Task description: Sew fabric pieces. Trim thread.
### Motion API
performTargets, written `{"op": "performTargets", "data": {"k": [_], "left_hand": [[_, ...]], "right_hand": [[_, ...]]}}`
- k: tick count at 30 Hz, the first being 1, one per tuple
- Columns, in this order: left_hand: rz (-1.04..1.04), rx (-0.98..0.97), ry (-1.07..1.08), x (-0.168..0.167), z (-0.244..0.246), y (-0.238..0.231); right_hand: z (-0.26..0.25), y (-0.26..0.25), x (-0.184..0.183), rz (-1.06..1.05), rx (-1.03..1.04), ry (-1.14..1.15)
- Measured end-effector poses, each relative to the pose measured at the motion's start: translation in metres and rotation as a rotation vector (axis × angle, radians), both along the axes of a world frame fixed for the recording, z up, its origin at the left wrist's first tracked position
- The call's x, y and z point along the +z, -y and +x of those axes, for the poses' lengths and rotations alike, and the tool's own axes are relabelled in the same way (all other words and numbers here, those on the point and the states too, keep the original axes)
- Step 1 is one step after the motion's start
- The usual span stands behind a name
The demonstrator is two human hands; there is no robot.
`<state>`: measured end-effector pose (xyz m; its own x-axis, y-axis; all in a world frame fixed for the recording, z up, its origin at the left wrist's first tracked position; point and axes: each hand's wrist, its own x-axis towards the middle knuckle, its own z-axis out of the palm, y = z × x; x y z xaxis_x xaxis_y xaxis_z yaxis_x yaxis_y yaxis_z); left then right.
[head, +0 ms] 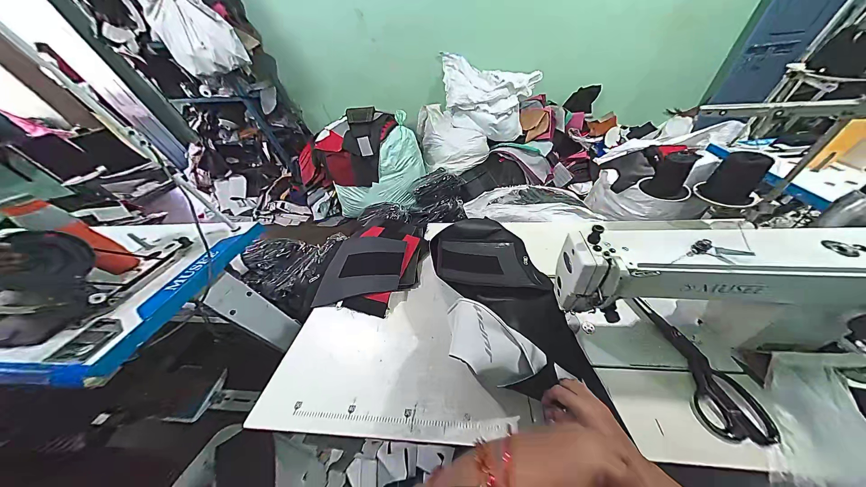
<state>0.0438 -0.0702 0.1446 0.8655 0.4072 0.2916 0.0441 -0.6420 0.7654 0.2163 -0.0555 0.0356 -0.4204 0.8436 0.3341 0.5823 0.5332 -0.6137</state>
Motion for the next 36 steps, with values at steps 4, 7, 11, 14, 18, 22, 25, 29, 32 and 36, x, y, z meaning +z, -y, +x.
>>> {"op": "performTargets", "data": {"k": [4,7,11,14,18,22,25,29,32,36], "left_hand": [[0.247,0.658,-0.22,0.067,-0.04,-0.058],[0.293,0.862,-0.467,0.071,-0.049,-0.107],[0.202,0.717,-0.688,0.083,-0.026,-0.131],[0.175,0.497,-0.804,0.089,-0.003,-0.138],[0.234,0.268,-0.885,0.078,0.025,-0.138],[0.247,0.294,-1.031,0.062,0.036,-0.125],[0.262,0.258,-1.065,0.047,0.039,-0.12],[0.386,0.303,-0.995,0.02,0.023,-0.123],[0.371,0.272,-0.978,0.021,0.012,-0.131],[0.342,0.245,-0.929,0.024,0.004,-0.13]], "right_hand": [[0.005,0.013,0.004,0.035,-0.037,-0.033],[0.029,0.019,0.011,-0.047,-0.083,-0.124],[0.096,0.022,0.004,0.116,-0.322,-0.071],[0.148,0.031,0.006,0.104,-0.572,0.103],[0.183,0.04,0.003,-0.014,-0.758,0.244],[0.177,0.032,0.015,-0.227,-0.75,0.306],[0.172,0.022,0.027,-0.345,-0.755,0.289],[0.174,0.013,0.034,-0.456,-0.741,0.217],[0.18,0.019,0.042,-0.581,-0.643,0.032],[0.186,0.046,0.048,-0.797,-0.66,0.027]]}}
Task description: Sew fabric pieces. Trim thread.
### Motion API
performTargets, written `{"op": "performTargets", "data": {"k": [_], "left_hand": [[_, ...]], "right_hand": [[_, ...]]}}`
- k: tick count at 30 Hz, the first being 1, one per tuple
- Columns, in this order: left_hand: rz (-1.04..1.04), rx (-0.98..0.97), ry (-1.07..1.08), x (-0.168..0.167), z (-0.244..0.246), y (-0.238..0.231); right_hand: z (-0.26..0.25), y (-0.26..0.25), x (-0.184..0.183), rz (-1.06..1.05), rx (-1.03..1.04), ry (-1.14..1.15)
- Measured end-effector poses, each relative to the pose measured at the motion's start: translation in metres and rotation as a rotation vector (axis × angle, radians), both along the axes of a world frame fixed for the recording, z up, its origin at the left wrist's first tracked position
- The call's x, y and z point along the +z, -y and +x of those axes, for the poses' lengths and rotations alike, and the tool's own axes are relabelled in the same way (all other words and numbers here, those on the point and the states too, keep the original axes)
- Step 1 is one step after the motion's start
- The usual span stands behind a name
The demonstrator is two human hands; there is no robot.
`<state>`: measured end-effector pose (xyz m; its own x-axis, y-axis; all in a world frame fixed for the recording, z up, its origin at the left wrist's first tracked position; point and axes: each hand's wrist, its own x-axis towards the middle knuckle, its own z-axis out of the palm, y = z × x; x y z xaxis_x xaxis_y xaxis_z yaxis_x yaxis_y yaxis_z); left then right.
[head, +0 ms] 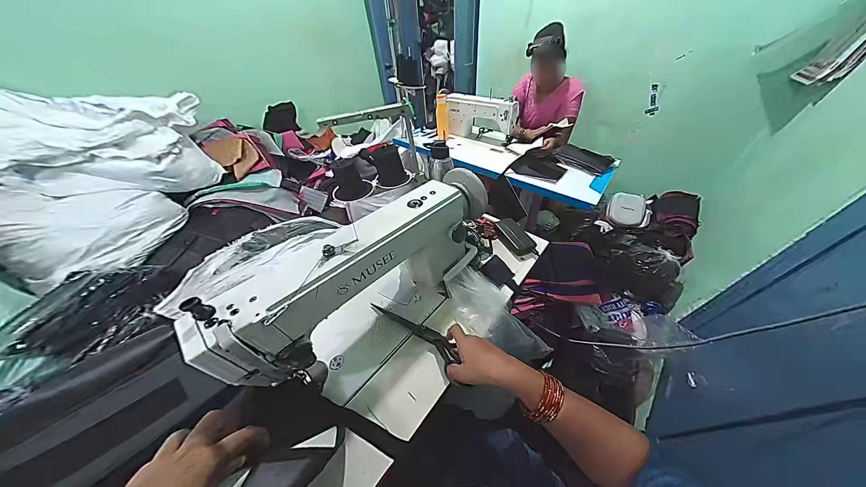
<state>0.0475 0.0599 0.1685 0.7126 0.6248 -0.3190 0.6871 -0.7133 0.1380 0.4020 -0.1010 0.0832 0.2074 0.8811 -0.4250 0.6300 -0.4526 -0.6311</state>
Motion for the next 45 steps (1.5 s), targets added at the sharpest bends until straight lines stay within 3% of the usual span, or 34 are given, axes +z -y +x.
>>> {"op": "performTargets", "data": {"k": [3,7,12,17,22,29,45], "left_hand": [[0.01,0.024,0.072,-0.006,0.001,-0.001],[0.083,0.122,0.124,-0.028,-0.006,-0.007],[0.125,0.221,0.227,-0.028,-0.01,0.002],[0.118,0.309,0.273,-0.025,-0.004,0.014],[0.067,0.416,0.261,-0.019,0.0,0.018],[0.049,0.395,0.242,-0.018,0.004,0.016],[0.026,0.393,0.236,-0.013,0.005,0.015]], "right_hand": [[0.008,0.022,0.003,-0.143,-0.031,0.103],[0.022,0.043,0.001,-0.028,0.101,0.067],[0.028,0.051,0.023,0.109,0.335,0.039],[0.021,0.03,0.059,0.103,0.522,0.207],[0.02,-0.008,0.071,0.199,0.647,0.374],[0.003,-0.036,0.094,0.11,0.69,0.506],[-0.025,-0.072,0.127,0.128,0.822,0.644]]}}
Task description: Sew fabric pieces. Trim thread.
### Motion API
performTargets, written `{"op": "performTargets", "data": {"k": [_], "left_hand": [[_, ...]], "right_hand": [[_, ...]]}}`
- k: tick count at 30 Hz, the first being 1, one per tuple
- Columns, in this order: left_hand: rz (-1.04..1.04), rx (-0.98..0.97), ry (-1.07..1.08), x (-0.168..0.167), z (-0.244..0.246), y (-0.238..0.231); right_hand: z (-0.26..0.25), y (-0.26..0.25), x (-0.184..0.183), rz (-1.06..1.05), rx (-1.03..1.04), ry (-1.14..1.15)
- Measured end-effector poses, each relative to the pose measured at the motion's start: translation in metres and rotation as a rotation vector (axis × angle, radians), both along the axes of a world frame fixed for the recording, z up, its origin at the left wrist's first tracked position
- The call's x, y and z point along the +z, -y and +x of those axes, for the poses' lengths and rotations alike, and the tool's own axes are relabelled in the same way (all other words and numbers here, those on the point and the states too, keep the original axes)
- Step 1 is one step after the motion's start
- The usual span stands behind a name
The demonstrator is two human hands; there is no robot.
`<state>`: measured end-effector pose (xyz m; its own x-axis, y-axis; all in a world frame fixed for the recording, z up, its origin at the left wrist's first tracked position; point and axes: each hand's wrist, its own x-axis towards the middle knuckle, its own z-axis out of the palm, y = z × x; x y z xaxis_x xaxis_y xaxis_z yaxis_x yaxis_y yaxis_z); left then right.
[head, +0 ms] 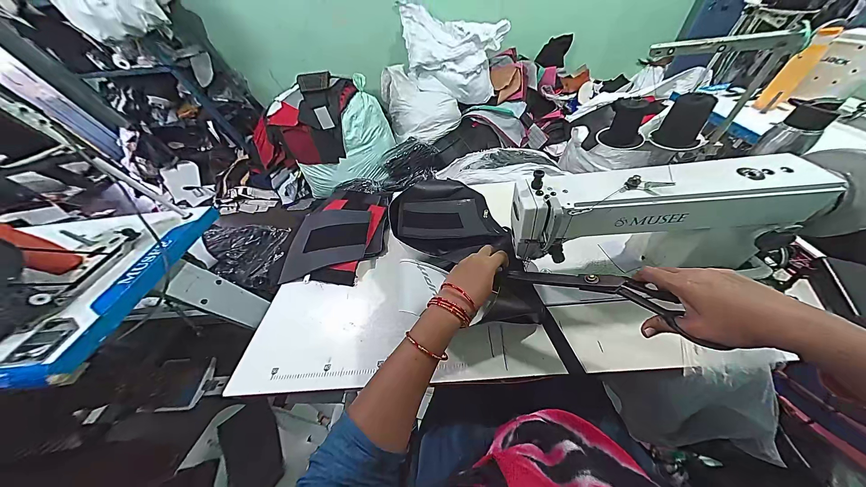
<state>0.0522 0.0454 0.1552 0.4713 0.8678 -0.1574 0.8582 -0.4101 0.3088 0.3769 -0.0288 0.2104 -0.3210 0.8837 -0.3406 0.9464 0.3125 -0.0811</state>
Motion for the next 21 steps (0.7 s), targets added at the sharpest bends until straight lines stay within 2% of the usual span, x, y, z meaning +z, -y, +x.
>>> {"op": "performTargets", "data": {"k": [4,8,15,21], "left_hand": [[0.02,0.016,0.044,0.0,-0.002,0.003],[0.076,0.089,0.197,-0.003,-0.007,0.008],[0.424,0.146,0.517,-0.027,-0.01,0.017],[0.475,0.158,0.551,-0.037,-0.015,0.019]], "right_hand": [[-0.003,-0.007,0.005,-0.001,0.04,-0.01],[-0.003,-0.01,0.006,0.001,0.059,-0.001],[-0.006,-0.004,0.011,0.003,0.067,0.053],[-0.009,0.0,0.012,0.041,0.108,0.012]]}}
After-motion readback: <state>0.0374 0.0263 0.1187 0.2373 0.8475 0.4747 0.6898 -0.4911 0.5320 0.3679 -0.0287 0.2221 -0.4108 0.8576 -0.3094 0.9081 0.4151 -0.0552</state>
